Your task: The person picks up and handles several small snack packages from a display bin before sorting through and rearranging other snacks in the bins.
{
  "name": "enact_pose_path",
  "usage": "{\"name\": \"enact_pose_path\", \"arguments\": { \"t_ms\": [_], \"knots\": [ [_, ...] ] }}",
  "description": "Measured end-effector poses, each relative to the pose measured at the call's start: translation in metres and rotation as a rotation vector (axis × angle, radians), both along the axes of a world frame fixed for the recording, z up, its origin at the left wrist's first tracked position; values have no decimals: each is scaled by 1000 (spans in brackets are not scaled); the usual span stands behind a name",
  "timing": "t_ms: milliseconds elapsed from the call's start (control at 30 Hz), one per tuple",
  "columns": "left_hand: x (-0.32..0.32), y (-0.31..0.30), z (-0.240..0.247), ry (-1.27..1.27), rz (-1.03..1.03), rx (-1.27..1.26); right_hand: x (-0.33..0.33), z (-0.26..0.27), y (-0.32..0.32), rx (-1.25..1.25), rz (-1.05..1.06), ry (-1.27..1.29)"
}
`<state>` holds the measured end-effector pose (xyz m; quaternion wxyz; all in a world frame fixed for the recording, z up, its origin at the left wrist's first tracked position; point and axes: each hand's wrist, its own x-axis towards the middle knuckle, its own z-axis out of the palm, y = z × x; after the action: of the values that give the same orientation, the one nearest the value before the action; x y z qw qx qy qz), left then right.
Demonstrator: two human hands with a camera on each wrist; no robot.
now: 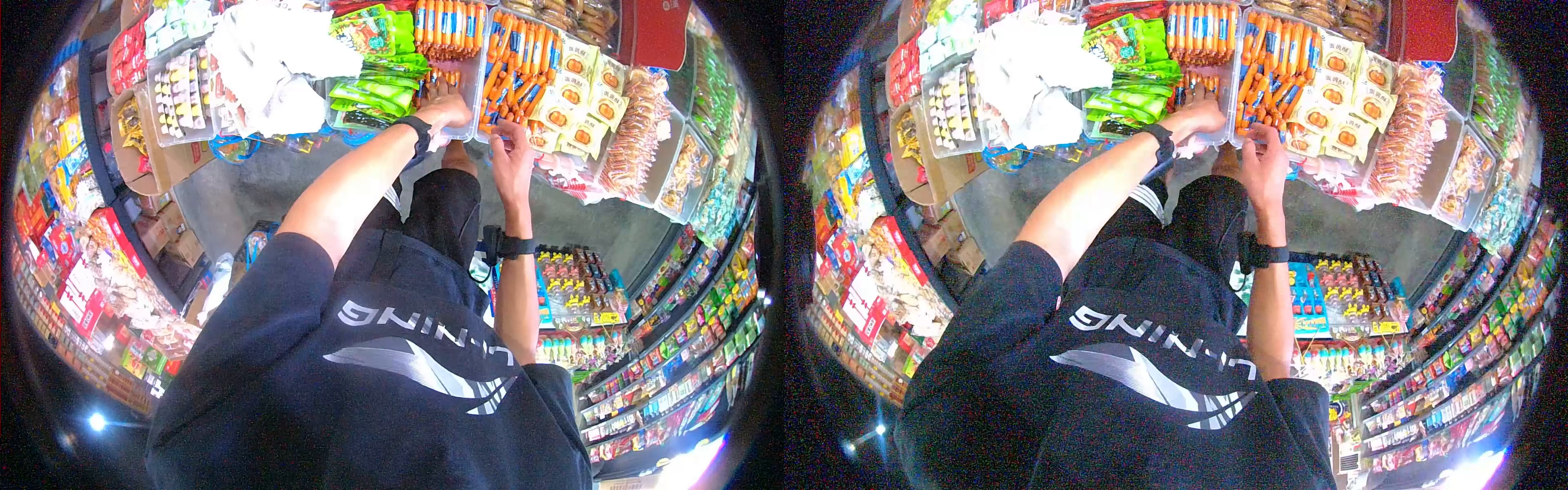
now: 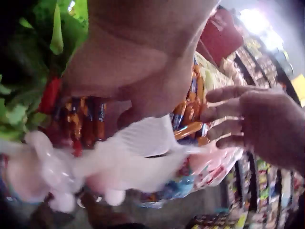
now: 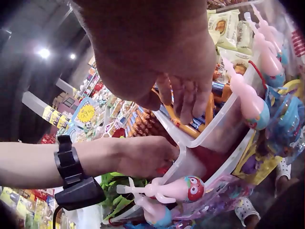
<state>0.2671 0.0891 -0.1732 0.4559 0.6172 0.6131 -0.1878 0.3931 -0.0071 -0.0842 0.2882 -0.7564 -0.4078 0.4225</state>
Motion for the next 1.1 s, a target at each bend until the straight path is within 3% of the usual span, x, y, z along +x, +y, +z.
{"name": "enact_pose_path", "arguments": {
  "t_ms": [33,100,200,333,400,500,733,867,1100],
  "knots": [
    [-5,2,-3,-1,3,1,-2,1,-2,-30,-8,4],
    [-14,9,-6,14,-365,10,-3,-3,-7,-63,-12,9],
    [-14,13,-12,66,-397,-20,-3,-13,-18,-38,10,-14],
    [-14,24,-18,9,-269,126,-4,-22,-31,-22,28,-14],
    [-10,25,-21,-9,-190,81,-4,-21,-37,0,41,-22],
    [2,23,-24,160,-298,93,-6,-16,-37,-25,33,-5],
    [-17,27,-34,34,-387,60,0,-14,-45,3,30,30],
    [-14,26,-23,46,-265,140,-1,-18,-46,-31,27,31],
    [-20,26,-36,25,-340,76,-6,-29,-41,-13,57,7]
  ]
}}
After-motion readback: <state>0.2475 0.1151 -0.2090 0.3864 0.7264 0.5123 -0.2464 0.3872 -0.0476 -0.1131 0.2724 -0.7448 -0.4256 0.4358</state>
